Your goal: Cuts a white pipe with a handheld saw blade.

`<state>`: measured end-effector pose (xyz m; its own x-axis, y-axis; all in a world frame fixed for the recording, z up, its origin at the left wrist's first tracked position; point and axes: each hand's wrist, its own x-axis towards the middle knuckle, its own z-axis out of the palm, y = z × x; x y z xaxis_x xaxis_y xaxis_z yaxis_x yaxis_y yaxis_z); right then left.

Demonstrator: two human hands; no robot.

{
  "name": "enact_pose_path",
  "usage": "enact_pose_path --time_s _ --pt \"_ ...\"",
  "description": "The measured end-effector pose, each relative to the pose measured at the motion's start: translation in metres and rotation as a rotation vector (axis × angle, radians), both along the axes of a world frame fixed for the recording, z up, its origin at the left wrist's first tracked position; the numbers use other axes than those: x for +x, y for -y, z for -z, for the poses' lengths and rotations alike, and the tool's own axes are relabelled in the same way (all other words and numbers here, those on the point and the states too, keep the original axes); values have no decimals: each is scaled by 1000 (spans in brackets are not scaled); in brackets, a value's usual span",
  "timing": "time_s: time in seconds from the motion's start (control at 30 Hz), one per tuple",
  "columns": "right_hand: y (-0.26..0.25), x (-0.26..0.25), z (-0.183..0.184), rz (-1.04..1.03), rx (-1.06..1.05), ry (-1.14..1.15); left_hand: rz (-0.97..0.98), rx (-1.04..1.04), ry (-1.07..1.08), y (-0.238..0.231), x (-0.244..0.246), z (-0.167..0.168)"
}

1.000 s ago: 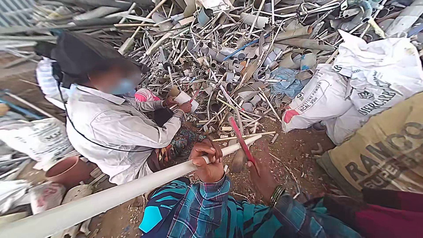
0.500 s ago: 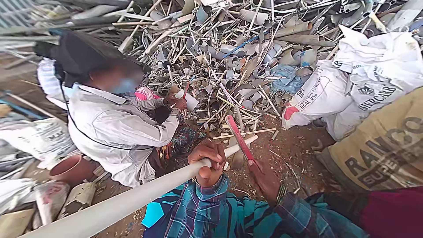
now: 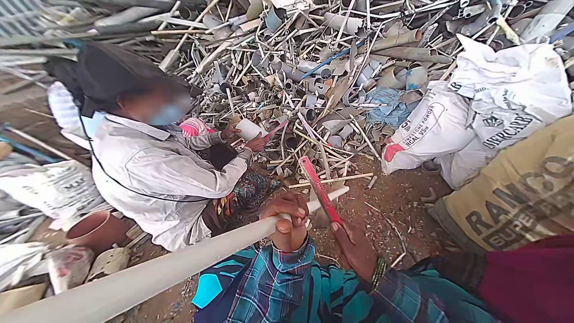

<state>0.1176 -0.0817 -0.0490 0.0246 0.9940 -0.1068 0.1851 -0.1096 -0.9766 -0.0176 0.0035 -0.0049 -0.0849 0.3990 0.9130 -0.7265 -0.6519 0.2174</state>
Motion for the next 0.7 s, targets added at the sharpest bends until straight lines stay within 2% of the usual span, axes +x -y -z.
enact_pose_path --time_s 0.13,0.2,0.27,0.33,0.4,0.43,0.47,0.6,0.63,0.7 --pt "-45 51 43 271 -343 94 57 -98 97 2 -9 -10" --pt "-56 64 54 306 -408 124 14 -134 147 -1 -10 -10" --pt "-45 43 39 230 -263 210 -97 -206 205 -3 -5 -11" --pt "-19 9 18 112 27 364 -195 -318 276 -1 5 -10" --pt "-3 -14 17 121 286 476 -252 -422 320 4 12 -14" --pt "-3 -15 21 142 301 480 -255 -466 330 6 12 -17" --pt "-7 -10 27 175 254 466 -262 -504 335 8 9 -21" --pt "-47 48 60 326 -283 307 -328 -555 362 3 -12 -29" --pt "-52 55 67 365 -343 288 -332 -551 383 1 -15 -29" --pt "-49 44 59 364 -257 264 -325 -555 416 -2 -13 -29"
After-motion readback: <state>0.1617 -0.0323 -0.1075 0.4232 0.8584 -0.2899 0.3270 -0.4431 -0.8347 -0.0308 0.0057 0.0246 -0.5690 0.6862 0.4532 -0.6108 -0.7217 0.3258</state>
